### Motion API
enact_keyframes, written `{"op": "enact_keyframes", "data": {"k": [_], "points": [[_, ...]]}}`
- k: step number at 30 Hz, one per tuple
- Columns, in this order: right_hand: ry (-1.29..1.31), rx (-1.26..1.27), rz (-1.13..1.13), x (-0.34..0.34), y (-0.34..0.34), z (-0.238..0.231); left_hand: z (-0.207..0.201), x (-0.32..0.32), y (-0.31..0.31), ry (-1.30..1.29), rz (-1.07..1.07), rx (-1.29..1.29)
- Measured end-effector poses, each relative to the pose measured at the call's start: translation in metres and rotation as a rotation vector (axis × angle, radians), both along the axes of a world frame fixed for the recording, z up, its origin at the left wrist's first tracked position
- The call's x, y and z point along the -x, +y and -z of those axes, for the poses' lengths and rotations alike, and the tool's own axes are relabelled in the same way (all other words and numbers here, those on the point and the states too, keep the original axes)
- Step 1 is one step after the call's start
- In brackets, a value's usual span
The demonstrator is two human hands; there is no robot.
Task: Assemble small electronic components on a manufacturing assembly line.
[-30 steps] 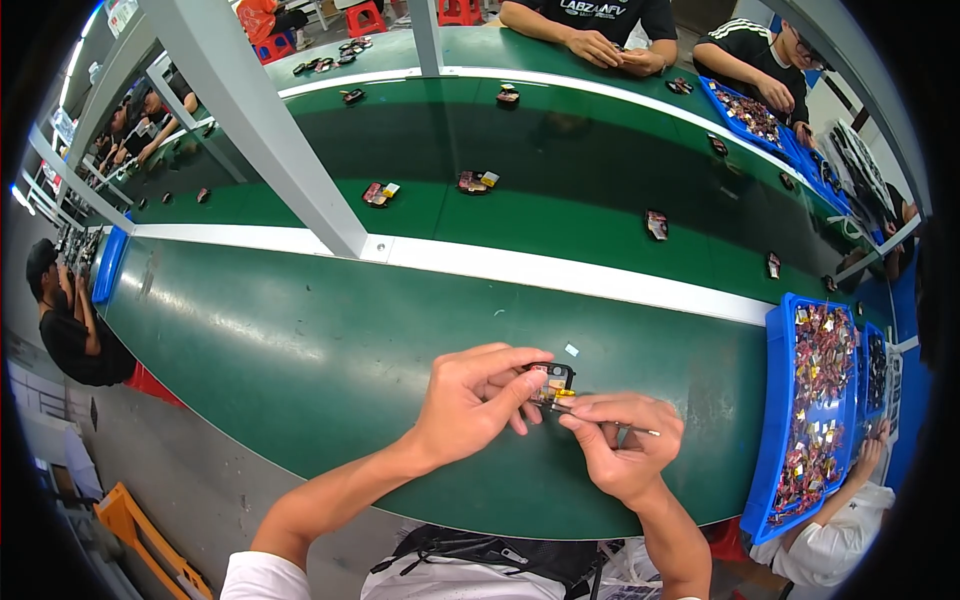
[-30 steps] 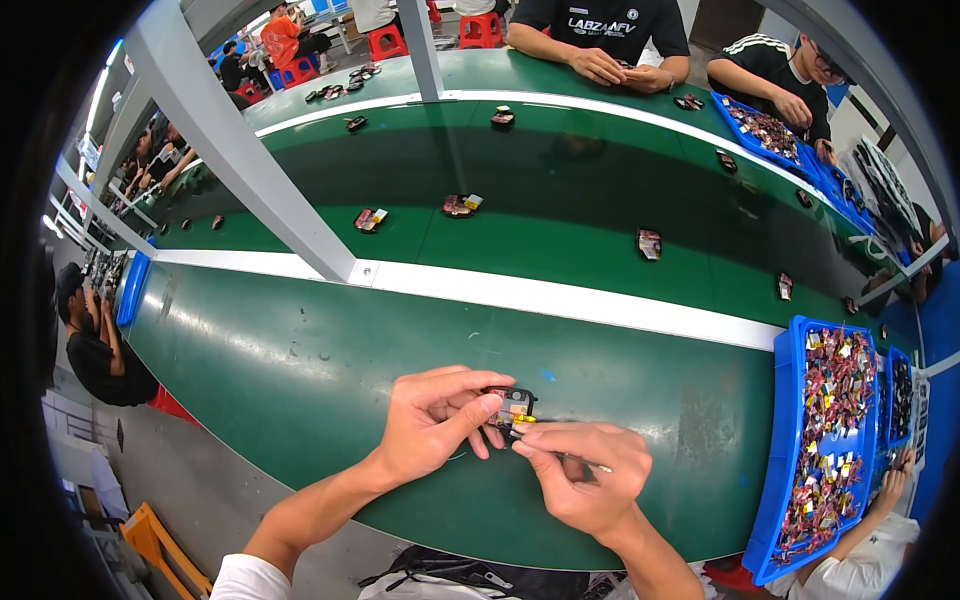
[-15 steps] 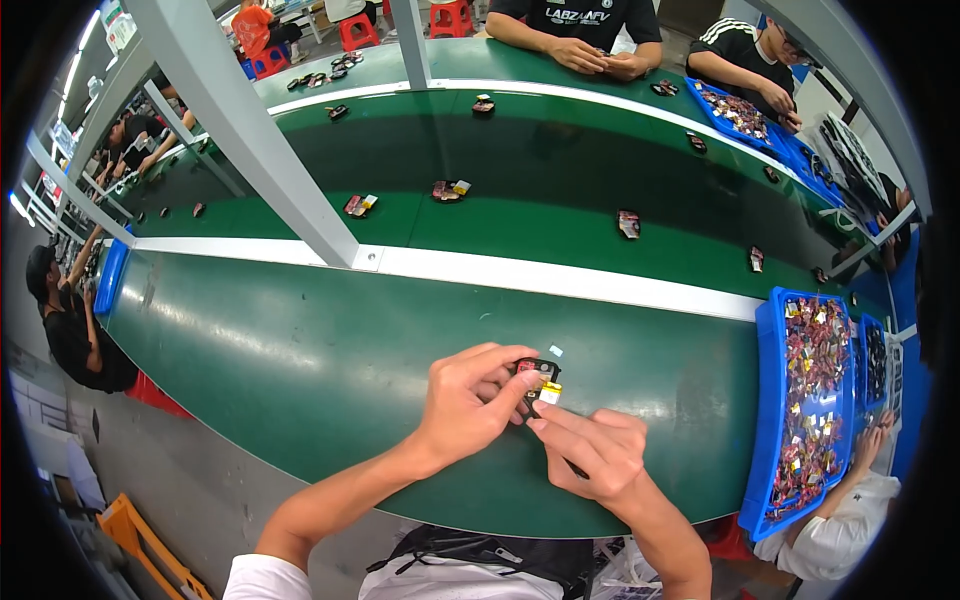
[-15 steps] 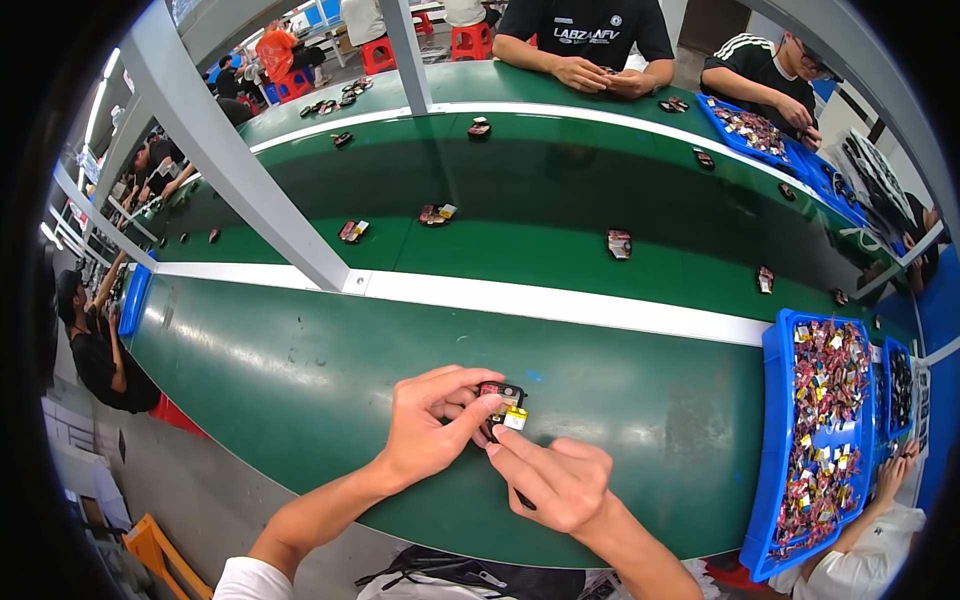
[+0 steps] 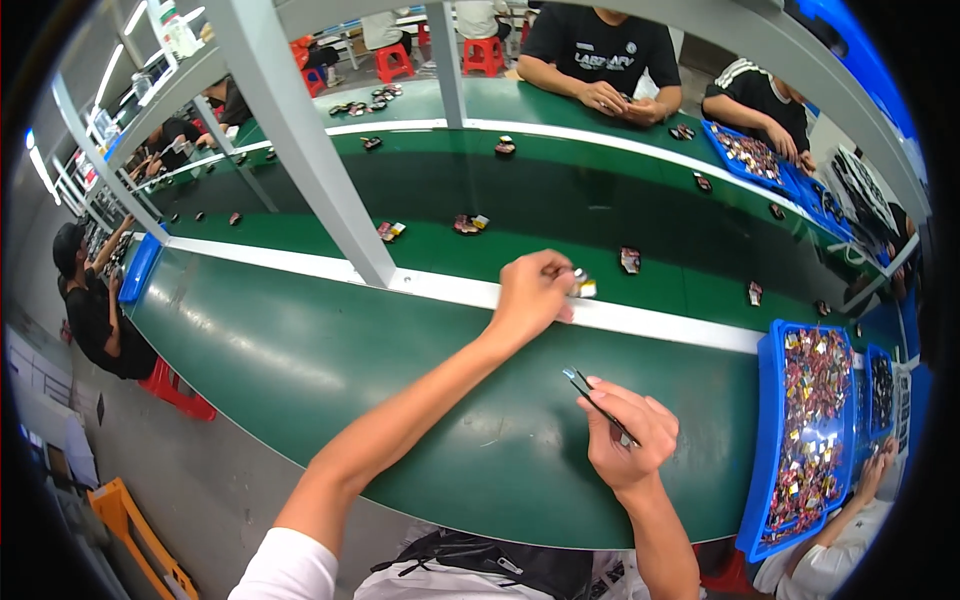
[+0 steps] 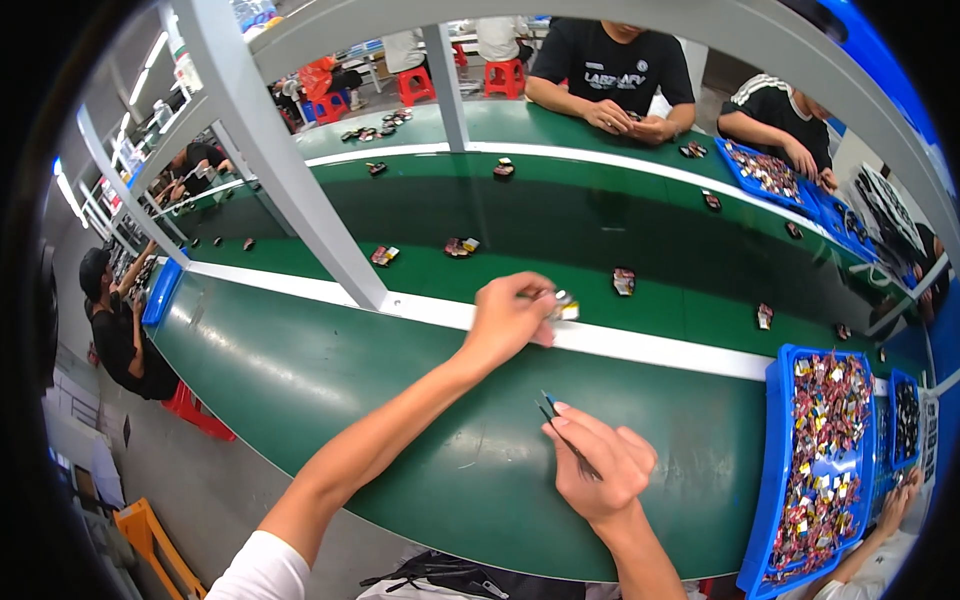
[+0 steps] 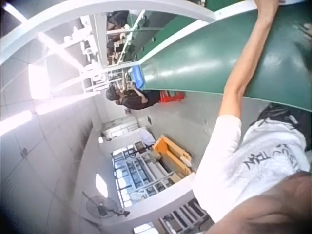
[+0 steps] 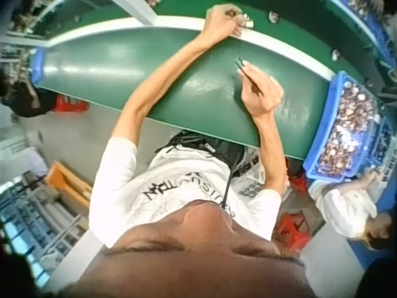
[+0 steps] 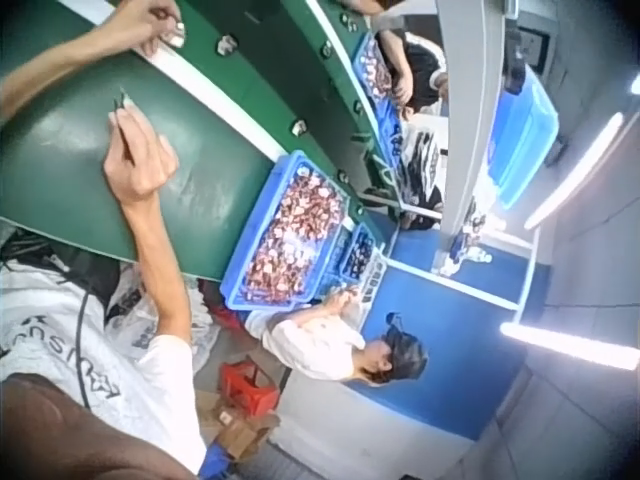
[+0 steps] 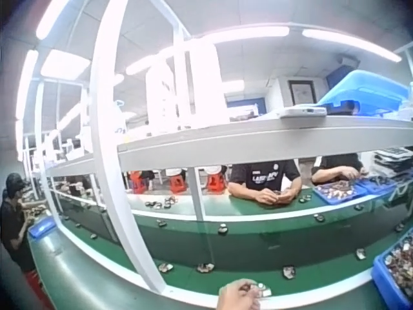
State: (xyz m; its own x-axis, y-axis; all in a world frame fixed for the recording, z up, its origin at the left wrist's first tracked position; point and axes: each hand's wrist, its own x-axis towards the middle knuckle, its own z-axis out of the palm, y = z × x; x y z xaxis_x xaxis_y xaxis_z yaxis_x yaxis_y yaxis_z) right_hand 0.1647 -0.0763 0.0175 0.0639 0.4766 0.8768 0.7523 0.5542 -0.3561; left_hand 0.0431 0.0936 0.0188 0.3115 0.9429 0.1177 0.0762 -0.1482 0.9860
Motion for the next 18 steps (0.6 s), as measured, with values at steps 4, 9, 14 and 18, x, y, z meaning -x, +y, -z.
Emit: {"op": "enact_keyframes", "data": {"k": [4, 9, 14, 18], "points": [[0.016, 0.037, -0.045, 0.005, -0.002, -0.002, 0.028, -0.01, 0.059, 0.526, -0.179, -0.5], [0.04, 0.058, -0.035, -0.007, -0.002, -0.003, -0.006, 0.04, 0.107, 0.81, -0.49, -0.511], [-0.029, 0.046, -0.069, -0.007, -0.006, -0.008, 0.005, 0.109, 0.149, 0.769, -0.543, -0.177], [-0.038, 0.05, -0.059, -0.005, -0.008, -0.009, 0.004, 0.107, 0.152, 0.705, -0.442, 0.094]]}}
